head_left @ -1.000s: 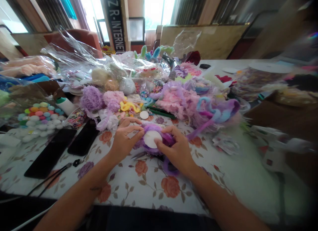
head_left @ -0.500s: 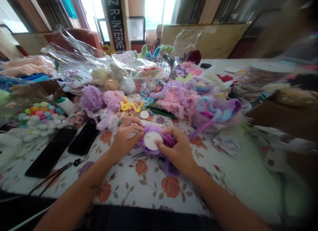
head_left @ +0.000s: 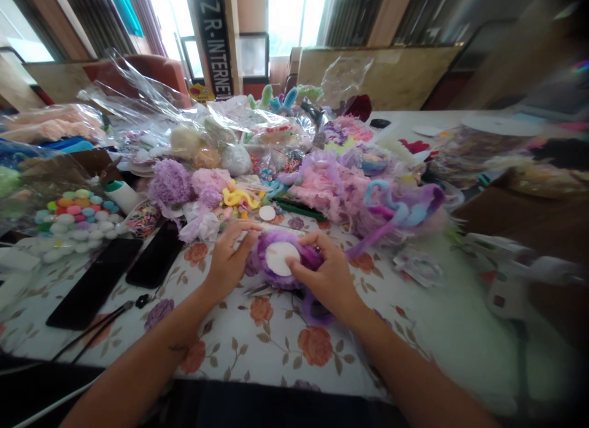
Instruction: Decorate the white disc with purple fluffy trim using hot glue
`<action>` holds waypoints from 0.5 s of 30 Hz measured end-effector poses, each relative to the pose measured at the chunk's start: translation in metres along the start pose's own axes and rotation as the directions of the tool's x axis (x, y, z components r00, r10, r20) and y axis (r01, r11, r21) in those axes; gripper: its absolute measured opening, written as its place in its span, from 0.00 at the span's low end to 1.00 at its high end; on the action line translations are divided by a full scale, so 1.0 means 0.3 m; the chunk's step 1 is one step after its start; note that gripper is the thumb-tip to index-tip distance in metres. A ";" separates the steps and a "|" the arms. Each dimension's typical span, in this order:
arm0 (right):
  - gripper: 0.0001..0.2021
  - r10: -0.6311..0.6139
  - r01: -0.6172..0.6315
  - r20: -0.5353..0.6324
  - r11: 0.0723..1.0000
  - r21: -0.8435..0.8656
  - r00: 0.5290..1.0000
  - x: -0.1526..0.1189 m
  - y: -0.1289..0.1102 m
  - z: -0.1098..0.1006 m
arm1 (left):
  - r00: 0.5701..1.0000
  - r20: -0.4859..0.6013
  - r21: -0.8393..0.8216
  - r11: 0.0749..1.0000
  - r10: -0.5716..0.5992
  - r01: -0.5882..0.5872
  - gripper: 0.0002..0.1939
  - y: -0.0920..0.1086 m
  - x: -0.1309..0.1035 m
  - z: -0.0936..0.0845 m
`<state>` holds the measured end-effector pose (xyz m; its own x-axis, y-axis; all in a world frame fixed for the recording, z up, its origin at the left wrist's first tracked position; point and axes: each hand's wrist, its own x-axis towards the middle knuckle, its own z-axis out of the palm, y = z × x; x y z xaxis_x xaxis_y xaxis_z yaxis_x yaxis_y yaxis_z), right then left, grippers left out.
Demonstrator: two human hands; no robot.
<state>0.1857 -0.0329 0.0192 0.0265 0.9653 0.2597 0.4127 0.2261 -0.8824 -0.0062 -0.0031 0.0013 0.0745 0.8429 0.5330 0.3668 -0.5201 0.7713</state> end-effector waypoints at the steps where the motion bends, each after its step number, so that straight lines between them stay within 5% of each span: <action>1: 0.10 0.009 -0.009 0.014 1.000 0.000 1.000 0.001 0.000 0.000 | 0.999 -0.033 -0.016 1.000 -0.022 0.021 0.10 0.003 -0.001 -0.001; 6: 0.10 0.023 -0.023 0.072 1.000 0.007 0.997 -0.001 0.008 -0.003 | 0.998 0.062 0.006 1.000 0.016 -0.016 0.07 0.012 -0.003 -0.002; 15: 0.09 -0.009 0.007 0.096 1.000 0.015 0.995 -0.005 0.008 0.000 | 0.943 0.294 -0.141 0.969 -0.154 0.202 0.09 -0.004 0.026 -0.033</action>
<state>0.1867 -0.0339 0.0167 -0.0649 0.9714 0.2286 0.3993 0.2352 -0.8861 -0.0151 0.0029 0.0081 0.2866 0.9158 0.2815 0.2396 -0.3530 0.9044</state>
